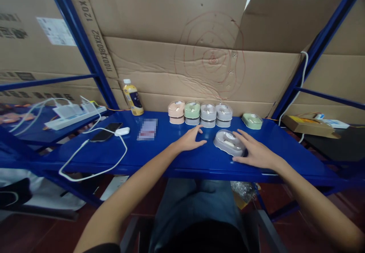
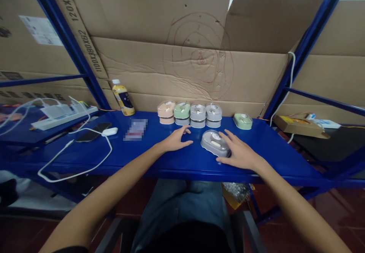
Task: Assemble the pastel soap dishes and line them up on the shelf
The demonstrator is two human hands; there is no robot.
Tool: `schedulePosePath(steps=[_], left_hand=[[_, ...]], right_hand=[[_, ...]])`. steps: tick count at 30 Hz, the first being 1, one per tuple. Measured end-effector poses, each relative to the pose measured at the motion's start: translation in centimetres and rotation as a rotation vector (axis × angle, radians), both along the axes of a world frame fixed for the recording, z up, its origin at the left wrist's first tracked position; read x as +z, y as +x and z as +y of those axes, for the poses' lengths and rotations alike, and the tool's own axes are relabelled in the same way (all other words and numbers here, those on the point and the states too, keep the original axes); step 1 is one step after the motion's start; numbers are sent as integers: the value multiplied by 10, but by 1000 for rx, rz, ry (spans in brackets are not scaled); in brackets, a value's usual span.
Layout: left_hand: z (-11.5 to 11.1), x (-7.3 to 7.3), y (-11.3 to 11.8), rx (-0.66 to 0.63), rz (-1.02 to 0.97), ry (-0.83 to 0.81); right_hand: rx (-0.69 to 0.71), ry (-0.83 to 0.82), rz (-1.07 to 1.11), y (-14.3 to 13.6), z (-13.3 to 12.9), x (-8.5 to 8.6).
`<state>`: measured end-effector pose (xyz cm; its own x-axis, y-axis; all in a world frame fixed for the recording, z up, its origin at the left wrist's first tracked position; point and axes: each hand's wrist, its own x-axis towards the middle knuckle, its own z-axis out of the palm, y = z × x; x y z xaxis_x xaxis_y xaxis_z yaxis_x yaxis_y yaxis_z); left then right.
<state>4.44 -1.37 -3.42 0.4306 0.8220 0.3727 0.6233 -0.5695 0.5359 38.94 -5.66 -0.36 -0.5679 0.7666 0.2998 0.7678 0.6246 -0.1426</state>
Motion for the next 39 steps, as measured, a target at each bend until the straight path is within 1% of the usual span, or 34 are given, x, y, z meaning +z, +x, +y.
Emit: schedulePosePath(steps=[3, 5, 8, 10, 12, 15, 21, 23, 25, 27, 29, 31, 33, 36, 38, 39], left_hand=[[0, 1, 0, 6, 7, 3], [-2, 3, 0, 5, 10, -6], [-3, 6, 0, 9, 14, -20], [-3, 7, -1, 9, 22, -23], [-2, 6, -1, 9, 25, -21], [1, 3, -1, 9, 21, -14], [3, 2, -2, 5, 23, 1], [2, 2, -2, 5, 22, 4], [1, 3, -2, 5, 21, 1], [1, 4, -1, 7, 17, -6], [1, 5, -1, 7, 13, -12], [1, 5, -1, 7, 10, -12], [1, 5, -1, 9, 7, -5], [1, 4, -1, 5, 1, 12], [2, 4, -1, -4, 4, 19], [2, 4, -1, -8, 7, 21]], right_hand=[[13, 94, -53, 23, -17, -1], [-5, 193, -103, 28, -21, -1], [-37, 328, -195, 27, -20, 0], [-93, 389, -252, 26, -14, 0], [-184, 422, -301, 25, -2, 0], [-300, 419, -363, 20, 25, 2], [-456, 334, -409, -3, 97, 7], [-480, 296, -394, -8, 116, 10], [-499, 273, -345, -11, 129, 13], [-527, 274, -257, -17, 136, 19], [-540, 282, -147, -27, 137, 26], [-518, 289, -65, -45, 135, 34], [-506, 271, -39, -68, 133, 39], [-606, 193, -29, -100, 135, 41], [-682, 166, 7, -113, 140, 38], [-698, 167, 29, -115, 142, 36]])
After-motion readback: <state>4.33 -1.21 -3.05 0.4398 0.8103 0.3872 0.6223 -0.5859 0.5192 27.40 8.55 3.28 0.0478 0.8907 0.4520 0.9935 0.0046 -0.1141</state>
